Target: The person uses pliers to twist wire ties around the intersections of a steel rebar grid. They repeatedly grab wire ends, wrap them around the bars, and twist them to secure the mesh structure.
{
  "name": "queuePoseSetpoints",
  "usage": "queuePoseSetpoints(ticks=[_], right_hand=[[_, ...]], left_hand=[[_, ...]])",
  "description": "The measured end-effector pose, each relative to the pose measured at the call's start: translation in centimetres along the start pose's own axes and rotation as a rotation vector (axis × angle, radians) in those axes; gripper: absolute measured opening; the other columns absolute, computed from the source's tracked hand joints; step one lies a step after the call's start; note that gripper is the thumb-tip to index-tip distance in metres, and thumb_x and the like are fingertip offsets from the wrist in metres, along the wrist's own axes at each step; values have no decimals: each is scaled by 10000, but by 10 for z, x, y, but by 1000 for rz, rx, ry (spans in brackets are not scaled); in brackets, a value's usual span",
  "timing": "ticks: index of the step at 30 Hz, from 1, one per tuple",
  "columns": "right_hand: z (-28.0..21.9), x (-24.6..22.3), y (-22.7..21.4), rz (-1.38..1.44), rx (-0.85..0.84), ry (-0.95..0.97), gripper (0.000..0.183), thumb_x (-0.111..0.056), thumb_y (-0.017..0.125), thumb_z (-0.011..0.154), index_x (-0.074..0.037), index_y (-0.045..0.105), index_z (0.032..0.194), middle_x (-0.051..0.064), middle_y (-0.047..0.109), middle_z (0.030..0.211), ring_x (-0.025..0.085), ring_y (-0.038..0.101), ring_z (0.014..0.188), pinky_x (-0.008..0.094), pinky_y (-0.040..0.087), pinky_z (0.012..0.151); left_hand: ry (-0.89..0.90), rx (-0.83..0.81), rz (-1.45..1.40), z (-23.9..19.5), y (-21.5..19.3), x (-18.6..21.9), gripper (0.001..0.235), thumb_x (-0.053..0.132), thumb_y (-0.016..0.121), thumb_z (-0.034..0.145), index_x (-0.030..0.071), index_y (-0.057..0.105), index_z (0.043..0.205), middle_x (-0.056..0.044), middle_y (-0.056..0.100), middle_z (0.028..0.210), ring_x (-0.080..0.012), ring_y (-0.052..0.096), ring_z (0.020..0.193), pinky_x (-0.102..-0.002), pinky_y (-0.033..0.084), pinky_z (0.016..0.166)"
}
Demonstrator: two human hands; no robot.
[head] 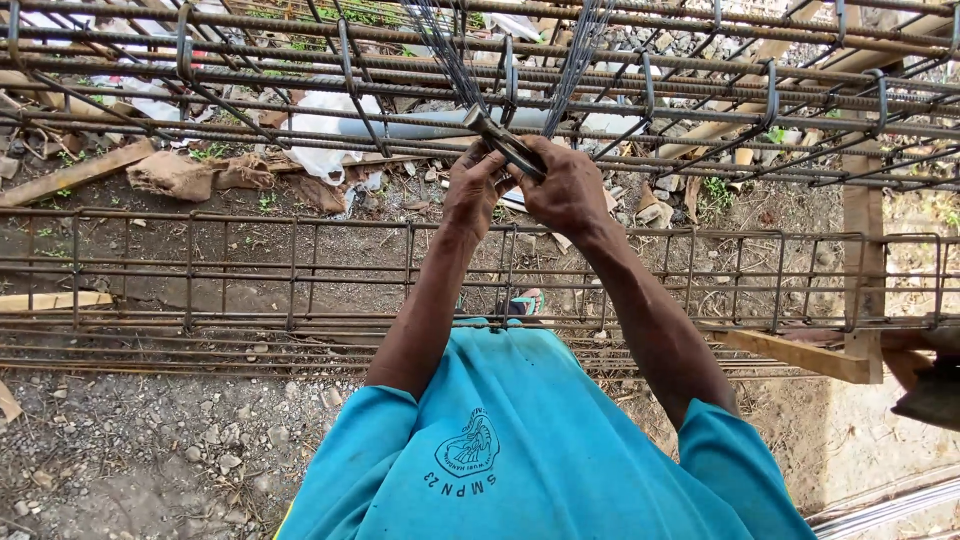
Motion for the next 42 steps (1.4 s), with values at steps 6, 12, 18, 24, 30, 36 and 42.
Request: queuePoseSetpoints(ticks=[6, 12, 18, 24, 30, 36, 42], right_hand=[[-3, 29, 18, 13, 40, -44, 115, -88, 727, 877, -103, 692, 985, 111, 651, 711, 300, 651, 633, 441, 539, 629], [-78, -43, -41, 333, 91, -24, 172, -154, 711, 967, -124, 666, 803, 48, 577, 632, 106, 531, 639, 266, 472, 596], [-174, 21, -95, 741, 471, 185, 138, -174, 661, 960, -67, 585, 918, 106, 633, 712, 183, 666, 638, 328, 599, 433], [-229, -10, -157, 894, 480, -194, 409, -338, 407, 952, -190, 245, 607, -37, 201, 538, 100, 259, 469, 319, 374, 489], [-260, 28, -92, 1078, 439, -241, 142, -239, 560, 983, -102, 590, 960, -11, 488, 657, 104, 539, 591, 356, 550, 730], [-247, 24, -26, 915, 98, -146, 112, -10, 734, 779, -1, 731, 891, 127, 622, 690, 242, 621, 573, 375, 527, 563], [-241, 5, 3, 622, 18, 2, 217, 60, 610, 812, -66, 741, 933, 151, 634, 711, 320, 626, 610, 390, 501, 568]], left_hand=[[5, 85, 38, 0, -7, -4, 252, 139, 781, 873, 118, 700, 1111, -105, 739, 930, -247, 733, 860, -444, 601, 808], [20, 133, 55, -10, 17, 13, 165, 175, 731, 910, 93, 697, 1049, -143, 743, 839, -275, 755, 867, -406, 601, 801], [47, 185, 89, -11, 21, 14, 191, 184, 757, 888, 99, 689, 1044, -97, 711, 789, -220, 743, 829, -370, 625, 761], [122, 348, 419, -60, 35, 42, 178, 265, 639, 909, 163, 553, 1027, -11, 613, 897, -135, 570, 805, -289, 464, 693], [-139, -670, 648, -171, 76, 17, 524, 220, 845, 832, 177, 626, 1306, -122, 466, 1527, -353, 502, 1369, -489, 416, 1086], [-198, -831, 143, -208, 112, 35, 1414, 343, 966, 633, 224, -19, 1640, -228, 480, 1483, -373, 465, 1385, -578, 344, 1162], [30, -569, 67, -205, 86, 62, 529, 347, 552, 1007, 102, 383, 1444, -285, 550, 1317, -443, 577, 1250, -504, 468, 1063]])
Point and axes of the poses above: each hand's wrist, its own z-axis towards the middle knuckle, its own y-axis out of the palm, x = y × z, the point moved 4 cm from there along z, towards the middle knuckle
